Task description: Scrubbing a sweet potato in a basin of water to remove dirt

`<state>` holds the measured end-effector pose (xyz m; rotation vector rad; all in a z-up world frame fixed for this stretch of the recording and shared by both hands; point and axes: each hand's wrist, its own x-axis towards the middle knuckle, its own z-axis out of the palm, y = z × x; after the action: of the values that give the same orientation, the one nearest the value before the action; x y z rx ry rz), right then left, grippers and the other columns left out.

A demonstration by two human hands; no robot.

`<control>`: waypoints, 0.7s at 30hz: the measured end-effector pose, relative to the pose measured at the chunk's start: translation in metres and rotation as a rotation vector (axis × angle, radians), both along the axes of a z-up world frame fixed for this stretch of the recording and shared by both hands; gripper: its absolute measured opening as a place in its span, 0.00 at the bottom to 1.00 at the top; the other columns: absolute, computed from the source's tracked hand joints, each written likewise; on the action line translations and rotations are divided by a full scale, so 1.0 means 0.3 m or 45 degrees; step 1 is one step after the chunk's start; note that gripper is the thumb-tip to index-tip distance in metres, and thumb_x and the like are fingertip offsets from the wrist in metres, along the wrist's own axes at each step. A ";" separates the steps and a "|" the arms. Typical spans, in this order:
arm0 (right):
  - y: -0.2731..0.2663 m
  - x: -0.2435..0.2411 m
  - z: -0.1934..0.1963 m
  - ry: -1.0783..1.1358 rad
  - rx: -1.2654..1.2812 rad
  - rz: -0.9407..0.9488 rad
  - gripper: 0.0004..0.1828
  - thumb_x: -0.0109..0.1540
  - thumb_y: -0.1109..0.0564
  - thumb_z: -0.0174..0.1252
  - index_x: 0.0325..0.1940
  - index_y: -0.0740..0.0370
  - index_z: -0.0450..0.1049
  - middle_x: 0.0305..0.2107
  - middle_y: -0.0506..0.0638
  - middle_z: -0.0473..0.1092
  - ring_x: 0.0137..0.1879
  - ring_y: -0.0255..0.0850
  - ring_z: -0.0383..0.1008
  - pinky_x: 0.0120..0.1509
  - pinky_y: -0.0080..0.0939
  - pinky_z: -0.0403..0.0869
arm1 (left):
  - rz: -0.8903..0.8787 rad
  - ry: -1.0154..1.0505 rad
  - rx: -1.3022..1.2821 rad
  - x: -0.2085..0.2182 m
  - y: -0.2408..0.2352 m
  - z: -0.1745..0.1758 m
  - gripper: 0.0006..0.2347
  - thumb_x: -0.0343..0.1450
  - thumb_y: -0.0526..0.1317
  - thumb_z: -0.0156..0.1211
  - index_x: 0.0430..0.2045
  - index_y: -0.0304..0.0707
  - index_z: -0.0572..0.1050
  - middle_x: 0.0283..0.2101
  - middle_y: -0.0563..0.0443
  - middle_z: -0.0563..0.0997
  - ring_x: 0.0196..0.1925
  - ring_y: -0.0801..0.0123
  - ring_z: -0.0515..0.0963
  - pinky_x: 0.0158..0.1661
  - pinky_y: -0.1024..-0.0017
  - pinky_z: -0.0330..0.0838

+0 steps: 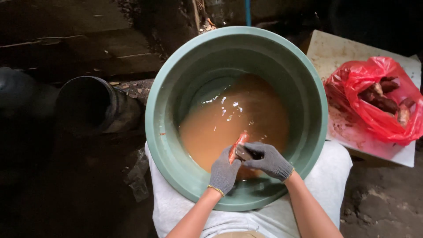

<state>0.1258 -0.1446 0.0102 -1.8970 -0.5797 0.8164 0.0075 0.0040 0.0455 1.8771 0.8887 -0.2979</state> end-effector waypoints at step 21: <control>0.022 0.030 0.100 -0.348 0.030 -0.352 0.29 0.51 0.56 0.71 0.56 0.62 0.79 0.32 0.48 0.75 0.34 0.38 0.71 0.43 0.35 0.72 | -0.012 -0.368 0.150 -0.032 -0.011 -0.019 0.20 0.67 0.42 0.57 0.55 0.42 0.72 0.47 0.47 0.84 0.44 0.52 0.83 0.44 0.63 0.76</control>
<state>0.1346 -0.1380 0.0401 -2.0259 -0.4730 0.3741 -0.0020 0.0007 0.0399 1.9711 0.7128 0.0229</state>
